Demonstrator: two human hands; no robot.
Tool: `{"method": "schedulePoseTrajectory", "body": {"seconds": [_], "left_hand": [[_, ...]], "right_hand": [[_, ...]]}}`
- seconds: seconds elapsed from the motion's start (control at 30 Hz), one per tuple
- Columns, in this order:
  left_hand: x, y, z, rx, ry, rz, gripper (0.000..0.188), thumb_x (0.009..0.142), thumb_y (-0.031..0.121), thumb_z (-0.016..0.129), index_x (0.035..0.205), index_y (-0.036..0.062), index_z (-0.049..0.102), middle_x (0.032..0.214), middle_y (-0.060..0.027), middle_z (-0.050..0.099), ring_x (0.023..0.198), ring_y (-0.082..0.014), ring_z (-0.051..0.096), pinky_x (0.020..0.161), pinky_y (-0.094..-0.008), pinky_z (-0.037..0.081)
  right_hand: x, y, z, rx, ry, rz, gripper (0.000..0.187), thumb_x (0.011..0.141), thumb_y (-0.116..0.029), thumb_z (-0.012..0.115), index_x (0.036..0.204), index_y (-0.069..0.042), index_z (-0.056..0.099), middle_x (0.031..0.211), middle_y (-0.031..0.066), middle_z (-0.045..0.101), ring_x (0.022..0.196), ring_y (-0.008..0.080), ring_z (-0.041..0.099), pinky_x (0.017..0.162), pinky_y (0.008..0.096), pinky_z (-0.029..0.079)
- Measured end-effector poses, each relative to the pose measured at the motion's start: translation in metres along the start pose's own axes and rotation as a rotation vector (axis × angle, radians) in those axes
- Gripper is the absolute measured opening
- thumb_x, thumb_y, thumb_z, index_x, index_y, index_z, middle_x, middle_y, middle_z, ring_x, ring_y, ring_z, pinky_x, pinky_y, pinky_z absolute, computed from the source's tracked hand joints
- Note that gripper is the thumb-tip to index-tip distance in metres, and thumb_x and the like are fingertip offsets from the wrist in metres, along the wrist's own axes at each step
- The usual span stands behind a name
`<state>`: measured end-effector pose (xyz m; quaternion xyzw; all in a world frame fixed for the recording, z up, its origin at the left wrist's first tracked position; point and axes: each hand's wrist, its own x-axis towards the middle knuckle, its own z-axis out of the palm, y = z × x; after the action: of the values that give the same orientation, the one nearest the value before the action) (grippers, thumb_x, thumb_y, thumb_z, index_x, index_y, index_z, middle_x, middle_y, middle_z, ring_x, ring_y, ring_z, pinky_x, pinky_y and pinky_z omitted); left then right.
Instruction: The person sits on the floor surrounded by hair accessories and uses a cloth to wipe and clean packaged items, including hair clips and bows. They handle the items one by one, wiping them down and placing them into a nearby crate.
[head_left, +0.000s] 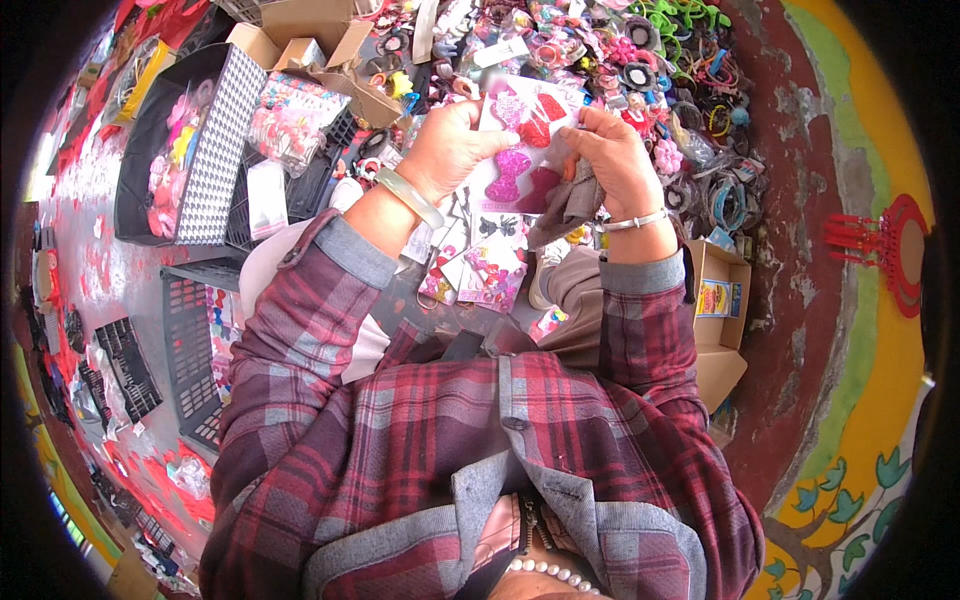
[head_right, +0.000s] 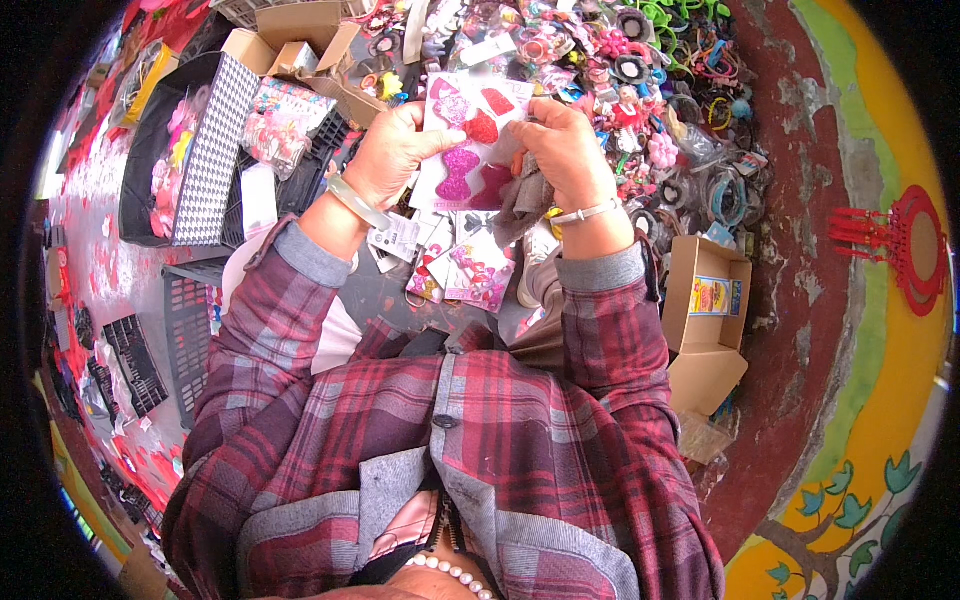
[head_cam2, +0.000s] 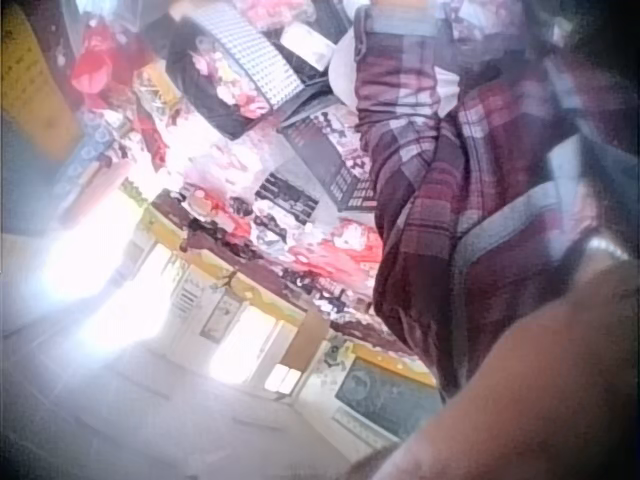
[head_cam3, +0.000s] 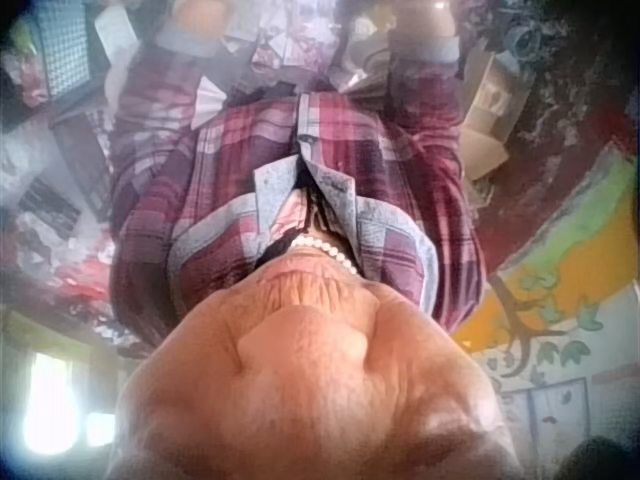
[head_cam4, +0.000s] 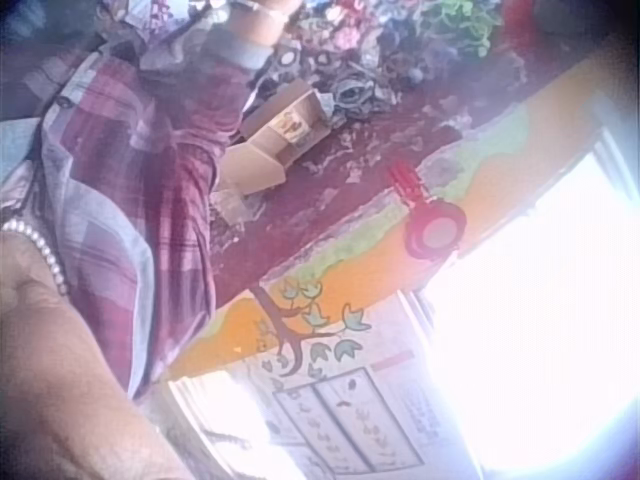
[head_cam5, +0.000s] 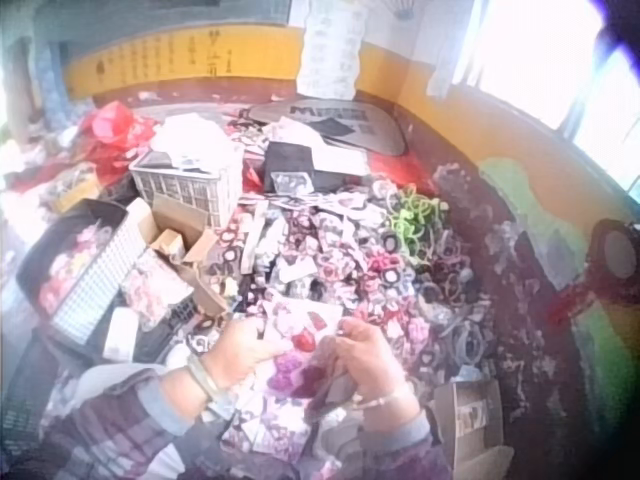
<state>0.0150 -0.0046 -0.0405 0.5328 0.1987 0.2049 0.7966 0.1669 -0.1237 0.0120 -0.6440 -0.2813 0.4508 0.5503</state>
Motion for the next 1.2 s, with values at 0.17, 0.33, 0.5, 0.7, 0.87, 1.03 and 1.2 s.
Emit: {"method": "schedulePoseTrajectory", "body": {"seconds": [0.17, 0.33, 0.5, 0.7, 0.87, 1.03, 1.2], "left_hand": [[-0.003, 0.003, 0.005, 0.001, -0.008, 0.071, 0.027, 0.076, 0.006, 0.066, 0.101, -0.0007, 0.06, 0.094, -0.0051, 0.063, 0.083, -0.0116, 0.059, 0.075, -0.0258, 0.047], [-0.004, 0.002, 0.01, 0.055, -0.001, 0.09, 0.033, 0.078, 0.008, 0.065, 0.109, -0.0001, 0.056, 0.102, -0.0054, 0.061, 0.091, -0.0123, 0.058, 0.082, -0.0266, 0.046], [-0.006, 0.009, 0.007, -0.104, -0.019, -0.035, 0.029, 0.082, 0.01, 0.061, 0.109, -0.0007, 0.056, 0.103, -0.0063, 0.061, 0.092, -0.0131, 0.058, 0.081, -0.0272, 0.047], [-0.001, 0.003, 0.001, -0.065, -0.044, 0.023, 0.027, 0.085, 0.014, 0.059, 0.106, -0.0015, 0.058, 0.1, -0.0071, 0.062, 0.09, -0.0135, 0.059, 0.079, -0.0276, 0.048], [-0.004, 0.012, 0.004, -0.136, -0.065, -0.003, 0.026, 0.083, 0.013, 0.06, 0.105, -0.001, 0.058, 0.098, -0.0072, 0.062, 0.089, -0.0136, 0.06, 0.079, -0.0277, 0.048], [-0.004, 0.018, 0.007, -0.12, -0.067, -0.009, 0.026, 0.08, 0.009, 0.063, 0.104, -0.0001, 0.059, 0.098, -0.0069, 0.063, 0.088, -0.0138, 0.06, 0.079, -0.028, 0.048], [-0.005, 0.015, 0.005, -0.1, -0.023, -0.049, 0.028, 0.075, 0.008, 0.068, 0.102, 0.0002, 0.061, 0.095, -0.0062, 0.064, 0.085, -0.0133, 0.06, 0.078, -0.0271, 0.047]], "right_hand": [[-0.001, 0.001, 0.007, -0.031, -0.039, -0.044, 0.011, 0.081, -0.005, 0.054, 0.088, 0.002, 0.059, 0.068, 0.0037, 0.059, 0.051, 0.0113, 0.053, 0.046, 0.0228, 0.04], [-0.001, 0.003, 0.009, -0.054, -0.065, -0.016, 0.015, 0.083, -0.01, 0.056, 0.093, 0.001, 0.059, 0.07, 0.0034, 0.058, 0.053, 0.0117, 0.053, 0.049, 0.0228, 0.041], [0.0, 0.002, 0.003, 0.003, -0.01, -0.029, 0.016, 0.085, -0.011, 0.052, 0.088, 0.001, 0.06, 0.068, 0.0053, 0.06, 0.049, 0.0125, 0.054, 0.045, 0.0239, 0.042], [-0.002, -0.001, 0.003, 0.03, -0.054, -0.009, 0.016, 0.085, -0.011, 0.051, 0.087, 0.002, 0.06, 0.07, 0.0057, 0.06, 0.048, 0.0124, 0.054, 0.045, 0.0238, 0.041], [-0.003, -0.003, 0.006, 0.026, -0.078, -0.009, 0.017, 0.085, -0.011, 0.05, 0.088, 0.002, 0.06, 0.07, 0.0054, 0.059, 0.048, 0.0123, 0.053, 0.045, 0.0239, 0.041], [-0.006, -0.005, 0.005, 0.004, -0.079, -0.017, 0.017, 0.086, -0.012, 0.051, 0.086, 0.002, 0.06, 0.068, 0.0036, 0.057, 0.048, 0.0118, 0.053, 0.045, 0.024, 0.041], [-0.005, -0.003, 0.006, -0.036, -0.101, -0.024, 0.018, 0.086, -0.016, 0.053, 0.087, 0.001, 0.06, 0.067, 0.0019, 0.056, 0.047, 0.0106, 0.052, 0.044, 0.0235, 0.04]]}}
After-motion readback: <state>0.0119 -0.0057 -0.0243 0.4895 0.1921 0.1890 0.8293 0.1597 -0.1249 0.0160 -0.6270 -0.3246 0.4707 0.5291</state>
